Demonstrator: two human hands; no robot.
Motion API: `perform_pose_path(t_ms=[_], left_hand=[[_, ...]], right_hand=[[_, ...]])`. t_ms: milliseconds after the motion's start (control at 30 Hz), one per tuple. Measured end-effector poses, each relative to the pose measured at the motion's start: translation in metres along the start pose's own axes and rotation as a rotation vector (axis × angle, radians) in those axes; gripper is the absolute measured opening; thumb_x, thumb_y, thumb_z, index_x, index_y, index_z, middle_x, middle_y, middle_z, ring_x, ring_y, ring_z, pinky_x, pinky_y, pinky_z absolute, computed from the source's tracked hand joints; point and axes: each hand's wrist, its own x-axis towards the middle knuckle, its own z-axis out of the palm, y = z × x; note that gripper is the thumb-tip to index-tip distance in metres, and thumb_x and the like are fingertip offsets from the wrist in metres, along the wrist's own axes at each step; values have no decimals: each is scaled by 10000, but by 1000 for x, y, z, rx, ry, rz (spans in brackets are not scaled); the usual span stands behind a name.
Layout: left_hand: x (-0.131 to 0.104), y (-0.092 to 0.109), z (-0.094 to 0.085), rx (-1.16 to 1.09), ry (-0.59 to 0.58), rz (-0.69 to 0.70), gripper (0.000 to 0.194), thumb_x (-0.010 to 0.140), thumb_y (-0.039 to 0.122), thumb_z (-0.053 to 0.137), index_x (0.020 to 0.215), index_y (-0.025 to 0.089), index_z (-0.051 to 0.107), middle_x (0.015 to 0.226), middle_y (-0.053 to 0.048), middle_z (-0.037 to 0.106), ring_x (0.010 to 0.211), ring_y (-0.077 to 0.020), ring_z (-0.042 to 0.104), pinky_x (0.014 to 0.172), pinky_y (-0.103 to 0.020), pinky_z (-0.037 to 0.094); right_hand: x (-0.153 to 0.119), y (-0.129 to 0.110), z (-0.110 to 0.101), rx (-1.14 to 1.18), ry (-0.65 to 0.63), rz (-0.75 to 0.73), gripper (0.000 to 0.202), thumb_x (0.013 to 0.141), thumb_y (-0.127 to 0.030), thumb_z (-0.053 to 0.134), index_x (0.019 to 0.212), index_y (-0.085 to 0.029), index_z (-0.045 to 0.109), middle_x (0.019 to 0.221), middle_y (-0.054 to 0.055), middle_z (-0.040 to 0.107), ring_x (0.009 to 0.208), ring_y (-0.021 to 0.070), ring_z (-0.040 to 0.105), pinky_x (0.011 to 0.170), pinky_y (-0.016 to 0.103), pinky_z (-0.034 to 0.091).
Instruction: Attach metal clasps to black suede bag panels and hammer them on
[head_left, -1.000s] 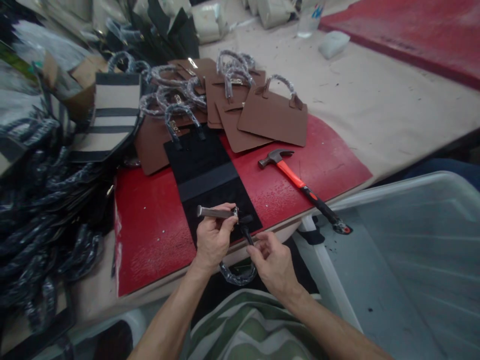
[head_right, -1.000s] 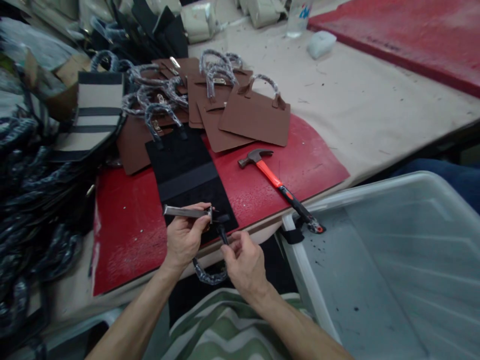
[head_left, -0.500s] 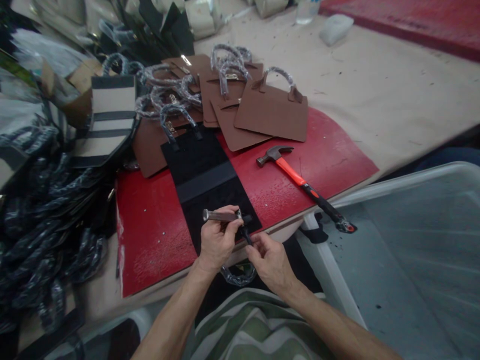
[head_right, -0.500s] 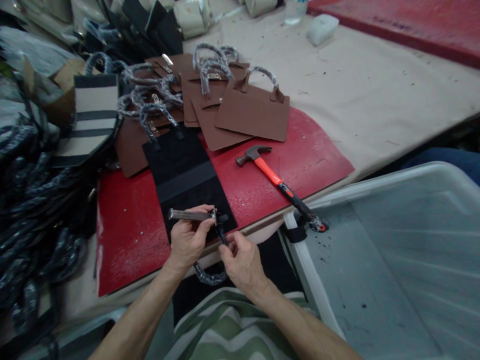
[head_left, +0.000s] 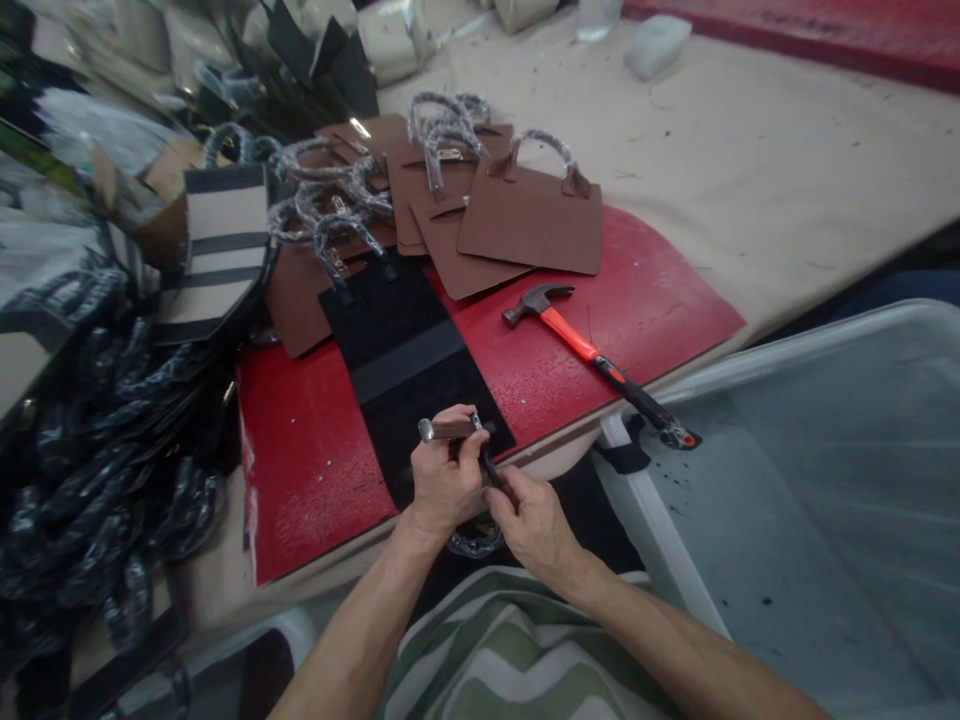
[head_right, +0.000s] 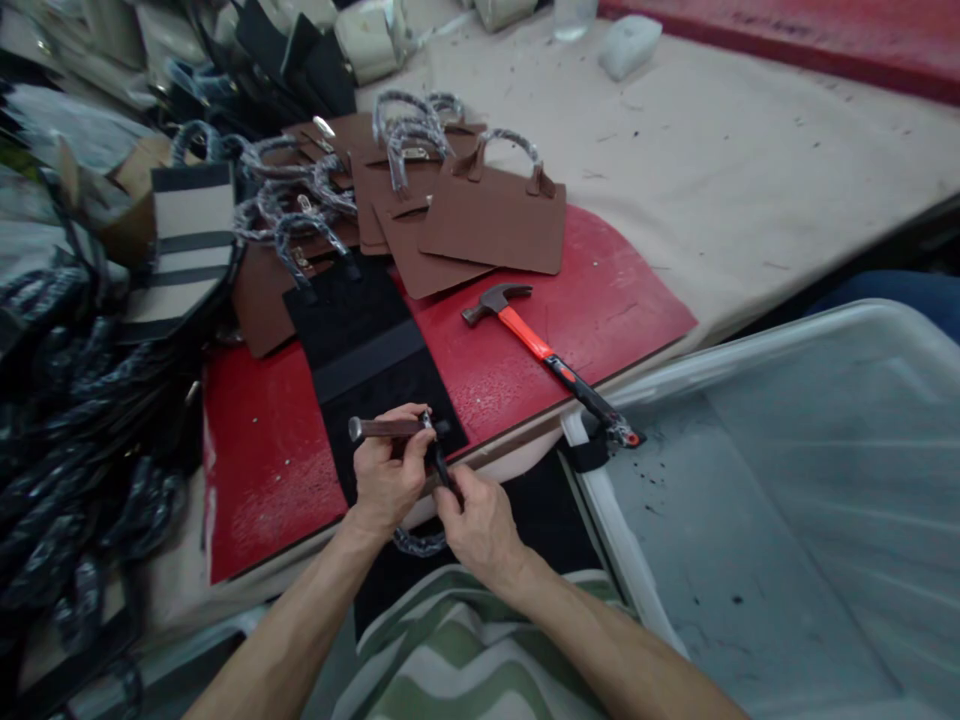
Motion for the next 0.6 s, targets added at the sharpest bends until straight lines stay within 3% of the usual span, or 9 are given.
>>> perform_pose_path(t_ms=[233,367,467,533,600], left_hand=[[2,-3,0,28,-18,88,115,888,213,617,999,184,620,1049,-93,716,979,-209,704,883,-367,577],[-1,-2,4,47,-25,97,139,899,220,605,1032,186,620,1078,-102,717,998,-213,704,891,-372,579],[-3,-2,6,21,-11,75,167,902,219,606,1066,189,623,1092,-100,719,998,-212,706,890,-363,580],[-3,-2,7,6,-5,87,159,900,205,608,1057,186,624,1080,-97,720,990,-207,706,893,-351,577],[-2,-4,8,-4,-17,102,163,893,190,614,1055,183,623,1060,-92,721,975,-201,708,881,-332,577]], right_hand=[[-2,1,-3,-34,-12,-23,116,880,-220,479,769,-218,512,629,-34,512,546,135,444,560,265,310],[-7,-3,-8,-133,-74,-44,103,877,-182,485,791,-212,535,674,-14,567,588,148,498,583,270,333],[-8,-10,-27,-304,-111,-136,86,897,-187,509,868,-200,589,750,12,620,663,173,568,627,281,381],[-1,-16,-51,-422,-6,-263,128,929,-214,502,970,-182,619,840,47,649,741,195,603,685,299,427],[14,-22,-83,-545,198,-401,205,962,-256,482,1073,-154,621,940,94,657,842,226,614,778,334,461]])
